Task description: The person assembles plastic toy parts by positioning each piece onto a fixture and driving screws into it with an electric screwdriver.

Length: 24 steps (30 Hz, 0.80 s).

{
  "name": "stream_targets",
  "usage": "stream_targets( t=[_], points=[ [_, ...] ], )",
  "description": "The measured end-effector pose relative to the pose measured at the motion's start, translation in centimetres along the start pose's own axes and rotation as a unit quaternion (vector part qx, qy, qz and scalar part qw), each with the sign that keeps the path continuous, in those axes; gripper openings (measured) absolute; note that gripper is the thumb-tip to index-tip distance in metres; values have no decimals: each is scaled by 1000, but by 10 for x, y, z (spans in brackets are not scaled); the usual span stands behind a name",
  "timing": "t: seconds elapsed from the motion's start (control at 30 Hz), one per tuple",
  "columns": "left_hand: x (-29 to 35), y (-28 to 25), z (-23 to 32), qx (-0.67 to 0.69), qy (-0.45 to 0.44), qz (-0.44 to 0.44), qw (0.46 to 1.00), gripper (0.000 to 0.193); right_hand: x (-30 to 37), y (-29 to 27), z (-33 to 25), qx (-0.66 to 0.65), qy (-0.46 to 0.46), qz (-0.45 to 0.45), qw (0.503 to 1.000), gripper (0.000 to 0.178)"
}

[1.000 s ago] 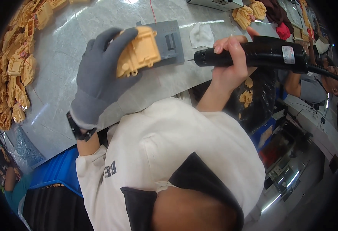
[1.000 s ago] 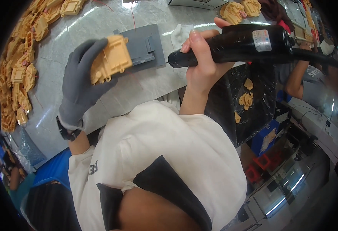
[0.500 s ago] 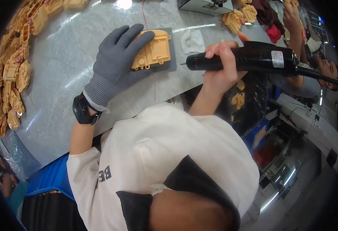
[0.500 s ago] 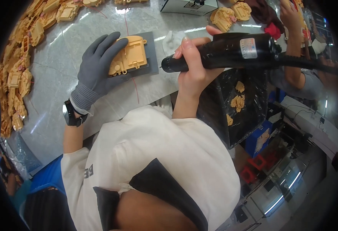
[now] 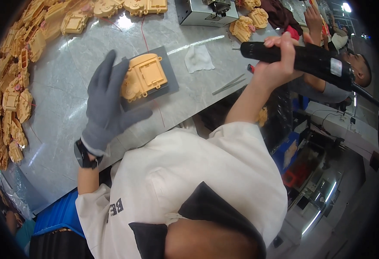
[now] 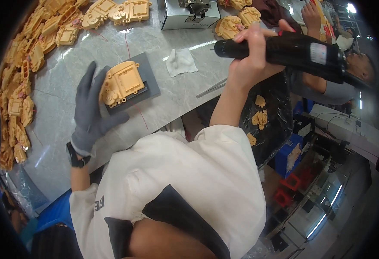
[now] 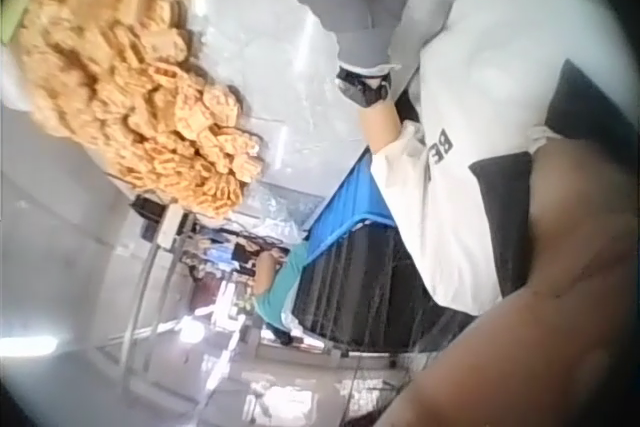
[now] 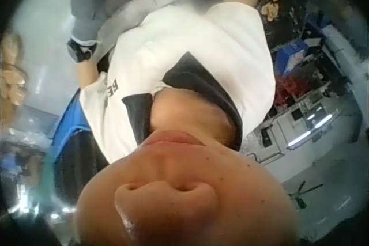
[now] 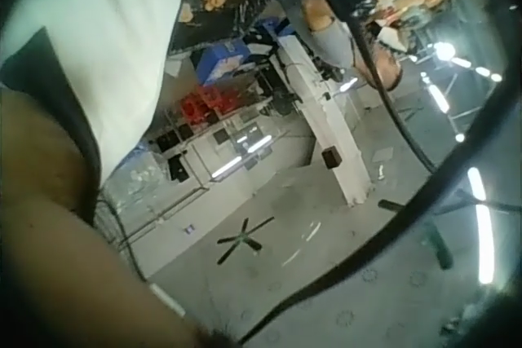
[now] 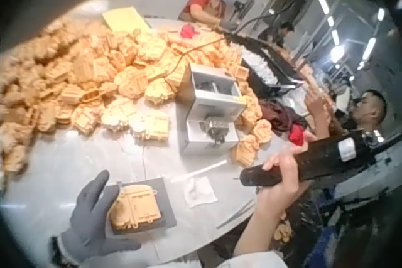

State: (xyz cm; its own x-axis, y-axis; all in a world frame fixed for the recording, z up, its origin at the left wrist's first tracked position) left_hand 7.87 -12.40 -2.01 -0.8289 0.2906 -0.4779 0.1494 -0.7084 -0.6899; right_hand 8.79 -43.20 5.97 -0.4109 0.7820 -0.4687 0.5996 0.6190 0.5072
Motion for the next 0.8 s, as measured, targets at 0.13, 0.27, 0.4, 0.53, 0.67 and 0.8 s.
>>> stream_targets(
  t=[0.13,0.27,0.4,0.53,0.67,0.8],
  points=[
    [-21,-51,65,49,97,149,983,80,-24,24,-3,-25,-15,0,1000,4],
    [-24,40,7,-99,23,5,995,75,-23,77,61,-124,316,27,940,11],
    [-25,-3,30,-49,44,130,989,76,-26,88,43,68,6,4,998,14],
    [1,43,-3,-23,-1,-2,1000,85,-32,84,62,86,-63,-63,992,10],
    [7,47,-13,-19,-56,-7,998,87,-17,86,69,115,-21,-101,988,20],
    [10,45,-28,48,-113,66,990,92,20,60,35,121,16,-122,985,35]
  ],
)
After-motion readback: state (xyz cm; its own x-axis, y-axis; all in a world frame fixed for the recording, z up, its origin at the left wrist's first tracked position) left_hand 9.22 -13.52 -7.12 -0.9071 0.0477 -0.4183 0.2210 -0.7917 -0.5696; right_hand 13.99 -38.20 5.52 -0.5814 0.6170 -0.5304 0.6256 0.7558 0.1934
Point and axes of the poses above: each hand's wrist, its own x-axis away from the middle knuckle, its own y-axis out of the palm, z = x × y, the point moved 7 cm from there along -x, towards the middle knuckle, and after that the axes turned 15 degrees about z, right-handed, at the moved point
